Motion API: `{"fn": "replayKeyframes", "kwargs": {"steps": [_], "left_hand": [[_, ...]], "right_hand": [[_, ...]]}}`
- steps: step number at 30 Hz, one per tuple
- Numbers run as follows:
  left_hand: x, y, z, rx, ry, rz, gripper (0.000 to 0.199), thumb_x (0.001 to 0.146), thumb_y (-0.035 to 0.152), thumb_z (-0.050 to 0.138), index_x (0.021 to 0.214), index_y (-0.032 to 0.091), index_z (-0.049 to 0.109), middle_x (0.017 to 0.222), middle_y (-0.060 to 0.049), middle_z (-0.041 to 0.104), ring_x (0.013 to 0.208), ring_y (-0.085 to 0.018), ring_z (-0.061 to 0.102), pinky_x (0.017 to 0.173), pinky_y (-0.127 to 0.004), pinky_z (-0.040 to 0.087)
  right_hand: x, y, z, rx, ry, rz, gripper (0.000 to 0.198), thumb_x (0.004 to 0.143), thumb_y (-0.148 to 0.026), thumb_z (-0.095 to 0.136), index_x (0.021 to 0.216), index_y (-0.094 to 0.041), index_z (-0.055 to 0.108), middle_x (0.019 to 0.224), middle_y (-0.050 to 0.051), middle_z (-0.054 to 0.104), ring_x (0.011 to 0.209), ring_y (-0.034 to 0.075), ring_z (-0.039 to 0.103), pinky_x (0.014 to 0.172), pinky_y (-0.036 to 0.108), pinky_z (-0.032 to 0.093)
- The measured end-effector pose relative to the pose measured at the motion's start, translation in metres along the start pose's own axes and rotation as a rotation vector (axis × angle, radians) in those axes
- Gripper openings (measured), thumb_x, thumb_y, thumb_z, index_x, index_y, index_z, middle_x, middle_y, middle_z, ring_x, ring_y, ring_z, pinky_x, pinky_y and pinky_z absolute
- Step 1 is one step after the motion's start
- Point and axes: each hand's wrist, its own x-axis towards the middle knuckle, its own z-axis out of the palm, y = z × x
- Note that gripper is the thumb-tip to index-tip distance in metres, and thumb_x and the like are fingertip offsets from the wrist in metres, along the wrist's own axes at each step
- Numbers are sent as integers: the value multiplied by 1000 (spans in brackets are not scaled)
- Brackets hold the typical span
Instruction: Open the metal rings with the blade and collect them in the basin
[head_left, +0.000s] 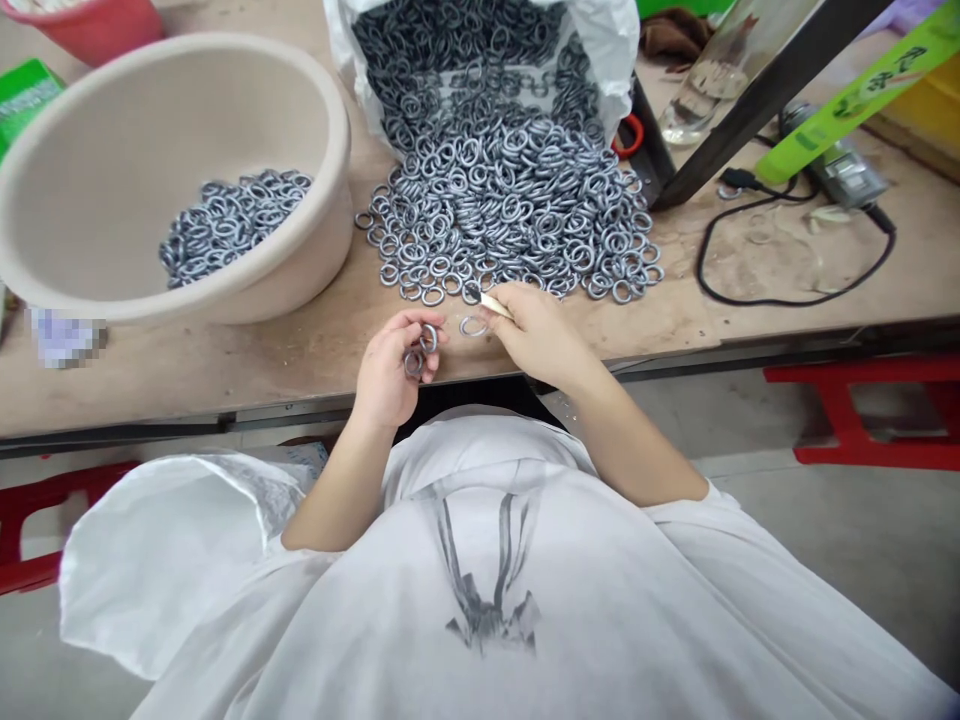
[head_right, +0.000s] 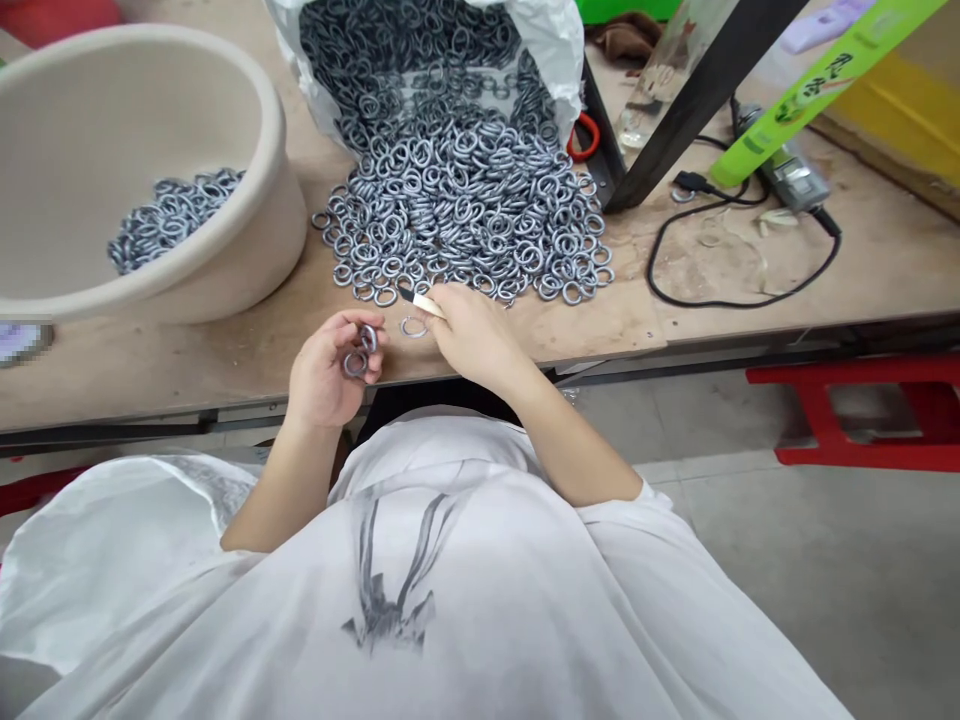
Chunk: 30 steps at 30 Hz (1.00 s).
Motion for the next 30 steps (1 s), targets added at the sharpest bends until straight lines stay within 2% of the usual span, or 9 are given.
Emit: {"fn": "replayKeyframes", "kwargs": {"steps": [4, 6, 11, 13, 16, 19, 22, 25, 30], "left_hand": [[-1, -9, 8, 228, -99, 71, 34, 83, 52, 67, 81, 17, 67, 66, 0, 57, 52, -7, 44, 44, -20, 33], [-3, -12, 12, 302, -135, 125, 41, 82, 57, 68, 73, 17, 64, 62, 1, 54, 54, -8, 44, 47, -20, 35], [-8, -15, 22, 53, -91, 37, 47, 79, 63, 68, 71, 18, 55, 59, 3, 47, 44, -5, 35, 38, -18, 23], [-10, -13, 25, 3, -104, -21, 48, 77, 62, 70, 69, 18, 52, 56, 5, 44, 42, -4, 31, 37, -17, 19], [-14, -9, 29, -23, -153, -103, 52, 76, 63, 71, 65, 18, 46, 52, 6, 39, 40, -3, 28, 36, -17, 17], [-17, -6, 31, -72, -177, -156, 52, 80, 62, 67, 64, 19, 43, 50, 7, 34, 39, -3, 25, 36, -17, 18], [-18, -4, 31, -118, -145, -159, 50, 82, 59, 66, 65, 19, 42, 51, 7, 34, 39, -3, 26, 36, -17, 21], [-19, -4, 32, -142, -97, -145, 50, 82, 58, 67, 64, 19, 40, 50, 8, 34, 38, -3, 27, 36, -17, 22], [-22, -4, 34, -179, -89, -158, 50, 80, 54, 70, 65, 19, 38, 50, 8, 33, 39, -3, 27, 37, -17, 22]], "right_hand": [[-8, -4, -3, 207, -82, -21, 26, 95, -28, 51, 72, -19, 53, 73, 0, 57, 69, 14, 47, 65, 27, 30], [-11, -7, -2, 291, -72, -6, 27, 94, -31, 52, 70, -19, 52, 69, -1, 54, 67, 13, 45, 64, 27, 30], [-18, -13, 11, 612, 117, -31, 32, 87, -50, 65, 91, -19, 64, 86, 2, 63, 80, 16, 55, 75, 29, 41], [-20, -13, 17, 718, 125, -41, 38, 82, -56, 70, 95, -20, 65, 89, 2, 64, 82, 17, 56, 77, 29, 43], [-20, -12, 22, 817, 96, 5, 44, 83, -63, 66, 90, -20, 63, 82, 1, 62, 76, 16, 55, 73, 29, 44], [-21, -10, 22, 762, 155, 14, 49, 86, -69, 57, 89, -20, 60, 78, 1, 59, 73, 15, 53, 71, 29, 42], [-28, -10, 20, 532, 217, -108, 50, 92, -68, 48, 79, -20, 58, 73, 1, 56, 71, 15, 50, 68, 29, 38], [-35, -12, 19, 331, 188, -214, 50, 95, -63, 46, 70, -20, 53, 69, 2, 53, 66, 14, 46, 64, 30, 33], [-37, -14, 19, 200, 177, -248, 49, 96, -59, 44, 65, -21, 47, 67, 2, 50, 64, 14, 43, 61, 31, 29]]}}
